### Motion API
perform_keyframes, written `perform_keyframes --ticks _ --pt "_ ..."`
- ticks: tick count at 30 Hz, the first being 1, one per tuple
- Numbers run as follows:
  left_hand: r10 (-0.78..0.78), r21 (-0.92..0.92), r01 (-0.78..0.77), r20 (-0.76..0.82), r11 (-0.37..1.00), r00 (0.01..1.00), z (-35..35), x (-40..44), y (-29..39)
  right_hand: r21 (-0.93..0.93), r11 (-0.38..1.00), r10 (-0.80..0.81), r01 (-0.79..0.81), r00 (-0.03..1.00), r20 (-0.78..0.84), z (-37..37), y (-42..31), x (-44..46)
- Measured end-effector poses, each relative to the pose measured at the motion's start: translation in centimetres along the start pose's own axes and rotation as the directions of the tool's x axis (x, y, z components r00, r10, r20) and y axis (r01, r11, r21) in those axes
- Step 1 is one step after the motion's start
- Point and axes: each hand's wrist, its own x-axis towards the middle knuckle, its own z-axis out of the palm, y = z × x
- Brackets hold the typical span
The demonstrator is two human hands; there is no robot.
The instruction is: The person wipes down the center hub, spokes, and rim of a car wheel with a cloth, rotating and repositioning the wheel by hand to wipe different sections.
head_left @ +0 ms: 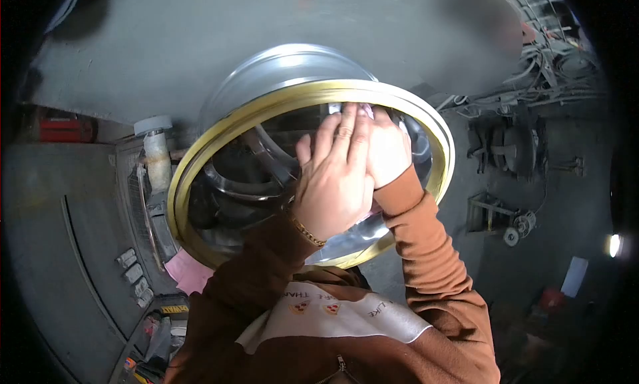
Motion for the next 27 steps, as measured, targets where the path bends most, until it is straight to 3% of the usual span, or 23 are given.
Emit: perform_keyframes --ticks 4,7,11,15,16,21,23,24,27 --pt "0.020 0.021 -0.021 0.006 1.000 1.000 -1.2 -0.8 0.2 0.127 0.990 -0.038 0.055 0.990 -0.136 -0.8 -0.2 0.0" --pt "0.010 0.069 -0.010 0.002 0.998 1.000 -0.5 -1.0 -0.2 0.254 0.967 -0.027 0.027 1.000 -0.002 -0.4 0.6 0.9" --pt "-0.009 0.107 0.006 0.027 0.994 1.000 -0.1 -0.7 -0.2 0.398 0.917 -0.030 0.014 0.999 0.034 -0.4 1.3 1.0" --pt "-0.013 0.127 0.009 0.032 0.992 0.999 0.4 -2.0 0.7 0.248 0.963 -0.105 0.106 0.994 -0.017 -1.2 0.9 -0.7" --pt "-0.010 0.128 0.006 0.029 0.992 1.000 0.8 -2.7 0.7 0.161 0.986 -0.064 0.043 0.990 0.126 -1.7 0.7 -1.3" --pt "0.047 -0.026 -0.048 -0.019 0.999 0.999 0.6 -0.6 -0.8 0.179 0.971 -0.158 0.161 0.987 -0.033 -0.3 1.4 -0.2" --pt "0.092 0.029 -0.092 0.012 0.995 0.996 0.1 -0.1 -1.1 0.159 0.981 -0.118 0.111 0.992 0.035 0.8 1.9 0.0" --pt "0.109 -0.002 -0.109 0.036 0.994 0.993 -0.1 -0.3 -0.9 0.161 0.975 -0.141 0.151 0.987 -0.072 0.0 1.0 -0.4" --pt "0.094 -0.014 -0.093 0.077 0.996 0.993 0.0 -2.1 0.3 0.235 0.972 -0.018 0.018 1.000 -0.002 0.5 0.7 -2.6"
